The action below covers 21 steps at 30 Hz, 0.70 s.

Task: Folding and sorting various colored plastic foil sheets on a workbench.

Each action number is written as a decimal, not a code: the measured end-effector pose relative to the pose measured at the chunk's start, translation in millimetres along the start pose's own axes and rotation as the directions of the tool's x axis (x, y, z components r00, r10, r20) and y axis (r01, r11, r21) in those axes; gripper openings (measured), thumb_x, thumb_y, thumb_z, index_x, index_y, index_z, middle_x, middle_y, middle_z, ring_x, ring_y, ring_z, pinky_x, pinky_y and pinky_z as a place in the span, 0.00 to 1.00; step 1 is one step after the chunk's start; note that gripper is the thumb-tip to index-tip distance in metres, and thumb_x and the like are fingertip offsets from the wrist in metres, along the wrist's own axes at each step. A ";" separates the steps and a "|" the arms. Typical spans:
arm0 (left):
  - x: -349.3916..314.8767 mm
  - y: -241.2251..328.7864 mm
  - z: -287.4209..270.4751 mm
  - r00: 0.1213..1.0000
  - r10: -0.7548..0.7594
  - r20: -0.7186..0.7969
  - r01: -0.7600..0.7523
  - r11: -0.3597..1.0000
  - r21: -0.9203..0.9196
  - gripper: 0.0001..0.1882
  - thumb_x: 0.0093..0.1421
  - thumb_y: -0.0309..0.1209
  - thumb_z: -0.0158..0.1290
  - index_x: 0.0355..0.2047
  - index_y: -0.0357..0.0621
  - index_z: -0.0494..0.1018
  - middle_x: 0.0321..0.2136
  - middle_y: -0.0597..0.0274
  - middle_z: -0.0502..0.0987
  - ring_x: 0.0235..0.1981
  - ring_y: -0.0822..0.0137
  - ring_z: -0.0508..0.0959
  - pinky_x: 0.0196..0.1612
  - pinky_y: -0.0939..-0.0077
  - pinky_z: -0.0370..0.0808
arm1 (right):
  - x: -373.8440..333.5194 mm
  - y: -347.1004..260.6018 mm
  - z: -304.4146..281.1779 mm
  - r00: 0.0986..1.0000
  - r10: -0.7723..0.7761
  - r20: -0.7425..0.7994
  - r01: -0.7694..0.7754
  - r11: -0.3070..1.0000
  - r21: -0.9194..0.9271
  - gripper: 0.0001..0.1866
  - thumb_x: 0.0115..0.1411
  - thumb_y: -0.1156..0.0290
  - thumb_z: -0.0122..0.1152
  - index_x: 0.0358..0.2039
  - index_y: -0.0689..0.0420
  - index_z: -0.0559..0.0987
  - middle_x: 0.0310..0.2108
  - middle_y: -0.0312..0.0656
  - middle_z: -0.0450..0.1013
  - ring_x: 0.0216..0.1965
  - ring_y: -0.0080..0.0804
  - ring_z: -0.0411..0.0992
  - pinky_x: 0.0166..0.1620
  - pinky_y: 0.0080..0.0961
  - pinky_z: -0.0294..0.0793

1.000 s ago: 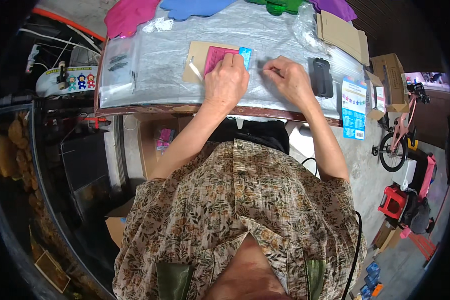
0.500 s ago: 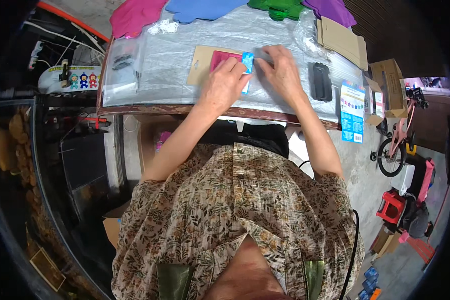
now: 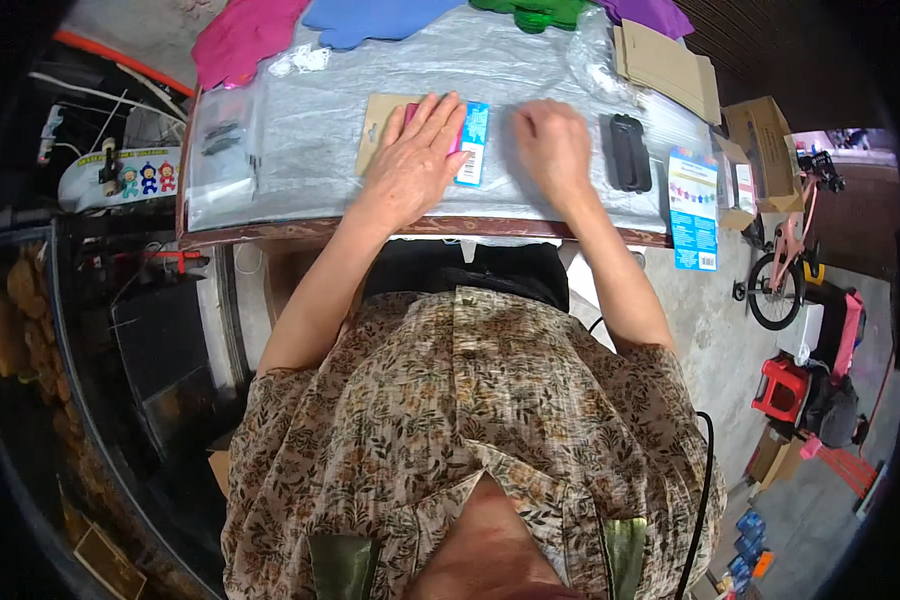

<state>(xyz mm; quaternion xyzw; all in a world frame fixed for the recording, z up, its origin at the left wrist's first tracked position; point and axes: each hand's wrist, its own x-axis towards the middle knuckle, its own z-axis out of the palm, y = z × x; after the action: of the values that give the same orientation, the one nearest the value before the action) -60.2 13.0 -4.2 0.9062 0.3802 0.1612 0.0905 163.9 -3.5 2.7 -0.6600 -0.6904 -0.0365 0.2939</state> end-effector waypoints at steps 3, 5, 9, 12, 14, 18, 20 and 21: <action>1.6 0.5 1.4 1.000 0.015 -0.023 -0.014 1.000 0.027 0.31 0.71 0.45 0.45 0.69 0.41 0.59 0.71 0.57 0.57 0.72 0.55 0.54 0.73 0.52 0.49 | 6.6 -18.1 13.1 0.998 -0.062 -0.009 0.060 0.991 -0.123 0.07 0.58 0.69 0.63 0.29 0.60 0.83 0.30 0.50 0.79 0.34 0.51 0.78 0.39 0.44 0.75; 1.8 1.1 0.5 1.000 0.021 -0.019 -0.021 1.000 0.024 0.31 0.71 0.44 0.45 0.69 0.42 0.59 0.71 0.57 0.57 0.72 0.56 0.54 0.73 0.52 0.49 | 9.9 -23.1 13.6 0.992 -0.123 0.038 0.127 0.983 -0.131 0.07 0.58 0.69 0.62 0.31 0.59 0.83 0.31 0.50 0.79 0.35 0.51 0.77 0.41 0.45 0.76; -0.2 0.6 0.8 1.000 0.000 -0.017 0.001 1.000 0.018 0.31 0.71 0.44 0.45 0.69 0.42 0.59 0.71 0.58 0.57 0.72 0.56 0.54 0.73 0.53 0.49 | 20.6 6.2 -25.9 0.992 -0.109 0.066 0.113 0.991 -0.067 0.09 0.58 0.72 0.61 0.38 0.59 0.83 0.35 0.50 0.78 0.41 0.51 0.77 0.46 0.44 0.76; -1.4 1.8 0.5 1.000 -0.008 -0.021 0.008 1.000 0.006 0.31 0.71 0.45 0.45 0.69 0.43 0.59 0.71 0.58 0.57 0.72 0.56 0.54 0.73 0.53 0.49 | 32.4 76.3 -83.6 0.994 -0.084 -0.072 0.060 0.957 -0.283 0.12 0.56 0.75 0.63 0.42 0.57 0.82 0.40 0.49 0.78 0.45 0.49 0.76 0.48 0.42 0.76; 1.6 3.3 0.2 1.000 -0.006 -0.023 0.006 1.000 0.009 0.31 0.71 0.45 0.45 0.69 0.43 0.60 0.71 0.59 0.57 0.72 0.57 0.54 0.73 0.54 0.49 | 35.6 119.9 -108.5 0.995 -0.060 -0.074 0.021 0.898 -0.439 0.12 0.56 0.76 0.63 0.42 0.56 0.82 0.41 0.48 0.78 0.45 0.49 0.76 0.48 0.42 0.76; 1.1 0.1 2.0 1.000 0.000 -0.020 0.000 1.000 0.003 0.31 0.71 0.46 0.44 0.69 0.44 0.60 0.71 0.59 0.58 0.72 0.57 0.55 0.73 0.54 0.48 | 30.9 166.4 -117.2 0.991 0.109 0.075 -0.054 0.852 -0.520 0.11 0.55 0.74 0.65 0.41 0.53 0.82 0.41 0.44 0.78 0.46 0.48 0.76 0.48 0.43 0.76; 2.4 0.7 1.5 1.000 -0.001 -0.018 0.001 1.000 0.010 0.31 0.71 0.46 0.44 0.69 0.44 0.60 0.71 0.59 0.58 0.72 0.58 0.55 0.73 0.54 0.48 | 28.8 171.1 -109.7 0.987 0.112 0.112 -0.044 0.874 -0.484 0.10 0.55 0.73 0.66 0.39 0.51 0.82 0.41 0.42 0.78 0.47 0.47 0.75 0.48 0.42 0.76; 4.3 2.4 1.5 1.000 0.003 -0.025 -0.003 1.000 0.008 0.31 0.71 0.46 0.44 0.69 0.44 0.60 0.71 0.59 0.58 0.72 0.58 0.55 0.73 0.54 0.48 | 28.8 175.3 -110.6 0.987 0.115 0.108 -0.048 0.873 -0.486 0.10 0.55 0.73 0.66 0.39 0.51 0.82 0.41 0.42 0.78 0.47 0.47 0.75 0.48 0.42 0.76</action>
<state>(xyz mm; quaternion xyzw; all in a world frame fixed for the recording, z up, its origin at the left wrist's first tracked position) -55.3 14.3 -4.0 0.9051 0.3807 0.1711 0.0819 368.2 -4.4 47.8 -0.7419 -0.6491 -0.1505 0.0748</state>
